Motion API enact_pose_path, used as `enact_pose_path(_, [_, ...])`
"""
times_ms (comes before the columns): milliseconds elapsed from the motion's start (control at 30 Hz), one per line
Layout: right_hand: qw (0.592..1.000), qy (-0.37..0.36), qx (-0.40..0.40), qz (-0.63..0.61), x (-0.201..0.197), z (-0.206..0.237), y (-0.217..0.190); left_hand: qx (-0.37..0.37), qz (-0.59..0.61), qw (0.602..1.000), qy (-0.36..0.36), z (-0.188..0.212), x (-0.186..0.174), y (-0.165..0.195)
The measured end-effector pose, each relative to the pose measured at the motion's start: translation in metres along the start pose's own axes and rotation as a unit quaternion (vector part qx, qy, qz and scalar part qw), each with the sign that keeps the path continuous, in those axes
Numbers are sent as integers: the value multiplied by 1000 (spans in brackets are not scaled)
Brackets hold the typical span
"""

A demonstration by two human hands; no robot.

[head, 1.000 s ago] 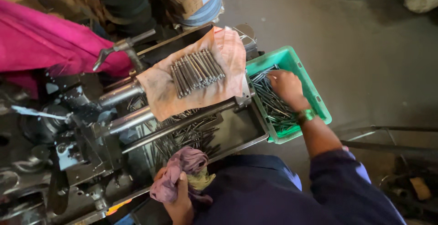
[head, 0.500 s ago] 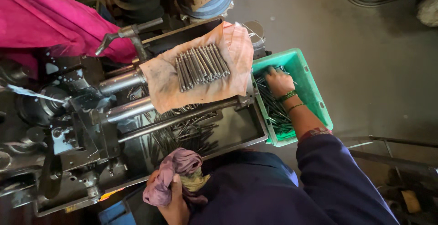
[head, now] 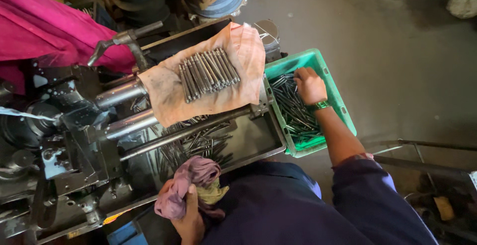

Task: The person operates a metal forming machine, inserting metal rods into the machine and removing finished metal parts. They wipe the parts with a cloth and place them into a green bin. The person repeats this process throughout the video.

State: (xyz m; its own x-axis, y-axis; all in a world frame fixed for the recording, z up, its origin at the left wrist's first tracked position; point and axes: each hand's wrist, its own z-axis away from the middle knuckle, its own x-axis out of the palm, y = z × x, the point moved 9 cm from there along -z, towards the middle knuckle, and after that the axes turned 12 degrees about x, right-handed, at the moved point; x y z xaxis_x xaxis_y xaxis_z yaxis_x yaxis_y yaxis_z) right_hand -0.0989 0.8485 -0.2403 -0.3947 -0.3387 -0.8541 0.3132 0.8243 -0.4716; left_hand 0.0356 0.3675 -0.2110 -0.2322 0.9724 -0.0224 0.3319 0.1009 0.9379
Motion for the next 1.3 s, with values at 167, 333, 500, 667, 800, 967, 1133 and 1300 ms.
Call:
enact_pose_path(167, [990, -90, 78, 82, 26, 11, 33, 40, -49, 997, -37, -3, 6, 5])
enact_pose_path(333, [976, -134, 84, 152, 49, 21, 55, 84, -86, 990, -72, -5, 13, 10])
enact_pose_path(500, [947, -241, 117, 179, 58, 33, 76, 142, -163, 975, -55, 0, 14, 15])
enact_pose_path(667, [931, -306, 198, 14, 41, 54, 88, 11, 14, 1000, -21, 4, 12, -14])
enact_pose_path(800, [909, -307, 247, -138, 31, 63, 88, 28, -17, 999, -36, 6, 18, -13])
enact_pose_path(967, [782, -336, 318, -417, 39, 68, 82, -5, 31, 999, -38, 6, 26, -16])
enact_pose_path(1133, [810, -288, 320, -398, 45, 56, 98, 65, -32, 996, -57, 6, 30, -4])
enact_pose_path(1300, [963, -223, 152, -7, 43, 53, 91, 88, -70, 993, -46, 10, 28, -4])
